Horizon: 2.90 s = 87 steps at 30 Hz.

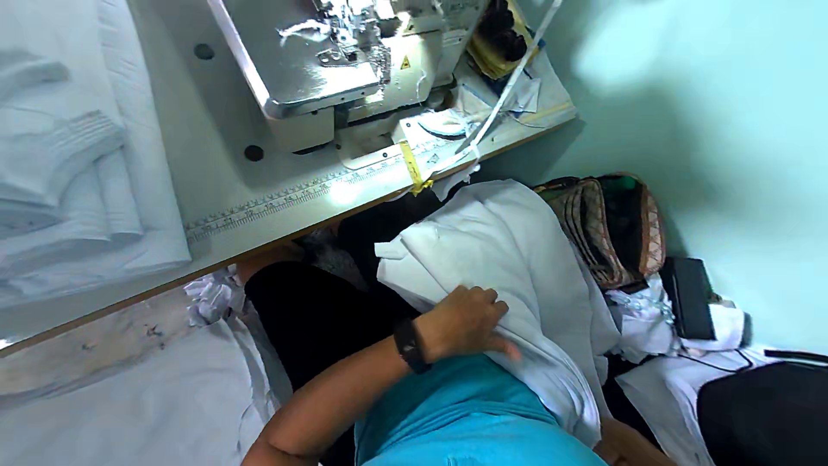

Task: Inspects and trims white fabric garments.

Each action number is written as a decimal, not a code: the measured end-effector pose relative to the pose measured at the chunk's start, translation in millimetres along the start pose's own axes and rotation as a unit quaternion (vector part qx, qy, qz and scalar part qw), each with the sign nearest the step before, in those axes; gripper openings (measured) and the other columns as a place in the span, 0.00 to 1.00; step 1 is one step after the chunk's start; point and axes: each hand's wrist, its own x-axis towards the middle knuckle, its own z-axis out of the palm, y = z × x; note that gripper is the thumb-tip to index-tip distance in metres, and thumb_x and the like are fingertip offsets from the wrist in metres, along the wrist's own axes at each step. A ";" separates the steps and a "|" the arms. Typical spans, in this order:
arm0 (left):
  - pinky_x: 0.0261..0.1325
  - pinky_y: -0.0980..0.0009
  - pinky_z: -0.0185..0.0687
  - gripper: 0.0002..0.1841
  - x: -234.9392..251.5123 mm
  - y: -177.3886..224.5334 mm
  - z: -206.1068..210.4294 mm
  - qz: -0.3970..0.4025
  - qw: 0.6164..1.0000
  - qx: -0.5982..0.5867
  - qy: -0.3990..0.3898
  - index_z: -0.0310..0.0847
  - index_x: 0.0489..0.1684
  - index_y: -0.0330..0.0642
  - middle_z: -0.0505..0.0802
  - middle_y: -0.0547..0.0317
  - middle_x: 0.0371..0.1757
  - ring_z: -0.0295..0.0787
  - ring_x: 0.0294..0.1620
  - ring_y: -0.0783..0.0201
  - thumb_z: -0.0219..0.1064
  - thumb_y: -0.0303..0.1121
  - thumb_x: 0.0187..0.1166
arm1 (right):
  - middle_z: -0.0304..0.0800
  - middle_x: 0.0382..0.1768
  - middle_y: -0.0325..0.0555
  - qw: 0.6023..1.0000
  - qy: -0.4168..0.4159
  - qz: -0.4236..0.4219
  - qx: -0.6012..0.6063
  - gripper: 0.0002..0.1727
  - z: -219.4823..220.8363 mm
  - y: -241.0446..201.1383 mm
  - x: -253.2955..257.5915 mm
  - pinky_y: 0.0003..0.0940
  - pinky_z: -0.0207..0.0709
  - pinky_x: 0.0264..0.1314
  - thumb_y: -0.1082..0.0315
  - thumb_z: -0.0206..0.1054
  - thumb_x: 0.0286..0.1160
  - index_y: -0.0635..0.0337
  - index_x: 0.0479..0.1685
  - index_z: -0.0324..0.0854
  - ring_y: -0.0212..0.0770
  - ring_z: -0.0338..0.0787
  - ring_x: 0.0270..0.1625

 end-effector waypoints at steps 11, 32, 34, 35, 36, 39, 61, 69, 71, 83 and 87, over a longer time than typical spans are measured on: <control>0.68 0.45 0.81 0.13 -66.8 -122.2 -0.8 -0.309 0.871 -0.084 0.373 0.87 0.55 0.24 0.90 0.30 0.56 0.89 0.59 0.38 0.59 0.16 0.81 | 0.83 0.64 0.77 0.891 0.428 -0.145 -0.036 0.27 -180.0 -88.4 0.7 0.71 0.68 0.69 0.56 0.52 0.94 0.76 0.61 0.81 0.74 0.80 0.72; 0.58 0.69 0.81 0.16 -374.4 -110.0 -2.4 -0.441 0.349 -0.237 0.792 0.70 0.69 0.32 0.87 0.55 0.55 0.85 0.52 0.69 0.54 0.30 0.90 | 0.83 0.21 0.18 0.741 0.239 -0.539 0.321 0.13 -146.0 -148.1 8.6 0.12 0.81 0.32 0.64 0.47 0.91 0.53 0.39 0.76 0.12 0.84 0.25; 0.80 0.47 0.68 0.28 -364.2 -122.6 -1.3 -0.519 0.516 -0.261 0.630 0.61 0.85 0.27 0.80 0.34 0.78 0.76 0.79 0.45 0.59 0.31 0.88 | 0.95 0.33 0.19 0.666 0.113 -0.654 0.341 0.12 -143.5 -150.0 10.9 0.14 0.86 0.40 0.67 0.56 0.78 0.48 0.51 0.84 0.15 0.91 0.34; 0.83 0.42 0.65 0.27 -357.1 -123.4 -9.4 -0.545 0.583 -0.242 0.552 0.65 0.82 0.23 0.79 0.28 0.77 0.74 0.80 0.37 0.62 0.30 0.87 | 0.96 0.38 0.18 0.644 0.063 -0.705 0.292 0.15 -144.5 -152.9 9.9 0.14 0.84 0.40 0.63 0.64 0.76 0.44 0.60 0.86 0.15 0.90 0.35; 0.82 0.40 0.66 0.23 -348.6 -116.7 -22.3 -0.553 0.633 -0.226 0.491 0.74 0.74 0.22 0.83 0.27 0.72 0.77 0.77 0.35 0.62 0.31 0.87 | 0.94 0.34 0.17 0.634 0.020 -0.736 0.238 0.19 -140.5 -159.7 3.1 0.12 0.79 0.33 0.63 0.69 0.73 0.40 0.64 0.87 0.14 0.85 0.29; 0.67 0.55 0.79 0.16 -328.8 -68.9 -65.6 -0.471 0.739 -0.253 0.409 0.82 0.65 0.29 0.91 0.42 0.62 0.87 0.61 0.54 0.56 0.28 0.88 | 0.88 0.33 0.25 0.684 -0.017 -0.729 0.010 0.24 -120.5 -184.6 -18.1 0.16 0.74 0.34 0.70 0.71 0.69 0.63 0.68 0.82 0.17 0.80 0.30; 0.76 0.42 0.74 0.24 -207.3 -123.4 -380.7 -0.521 0.675 0.291 0.435 0.66 0.81 0.26 0.81 0.27 0.73 0.80 0.75 0.33 0.58 0.25 0.88 | 0.86 0.16 0.52 0.242 0.743 -0.624 0.015 0.17 -189.2 -363.3 -65.1 0.47 0.76 0.15 0.62 0.60 0.69 0.65 0.21 0.85 0.52 0.90 0.19; 0.66 0.41 0.80 0.17 -183.8 -142.0 -407.9 -0.584 0.655 0.347 0.331 0.76 0.66 0.22 0.82 0.27 0.68 0.84 0.67 0.31 0.47 0.21 0.90 | 0.84 0.14 0.47 0.231 0.753 -0.616 0.030 0.18 -187.3 -364.6 -64.1 0.41 0.75 0.15 0.60 0.59 0.68 0.61 0.17 0.84 0.47 0.88 0.17; 0.66 0.39 0.80 0.17 -190.6 -148.7 -410.9 -0.563 0.650 0.321 0.397 0.74 0.69 0.22 0.82 0.26 0.69 0.84 0.66 0.30 0.49 0.21 0.89 | 0.86 0.15 0.48 0.242 0.750 -0.616 0.028 0.19 -186.8 -365.3 -64.1 0.41 0.77 0.17 0.59 0.59 0.69 0.62 0.19 0.86 0.47 0.90 0.19; 0.66 0.41 0.81 0.15 -195.4 -133.6 -400.8 -0.552 0.648 0.323 0.414 0.81 0.62 0.23 0.83 0.32 0.72 0.86 0.66 0.35 0.56 0.20 0.85 | 0.91 0.23 0.57 0.305 0.694 -0.652 -0.017 0.14 -181.3 -352.1 -74.6 0.51 0.83 0.26 0.65 0.66 0.69 0.69 0.28 0.88 0.56 0.94 0.26; 0.74 0.46 0.77 0.16 -210.5 -148.0 -407.9 -0.474 0.617 0.238 0.581 0.78 0.62 0.19 0.83 0.27 0.69 0.84 0.69 0.35 0.58 0.26 0.87 | 0.91 0.23 0.57 0.304 0.702 -0.644 -0.010 0.13 -184.3 -354.1 -72.1 0.51 0.83 0.25 0.66 0.66 0.68 0.69 0.27 0.88 0.56 0.94 0.26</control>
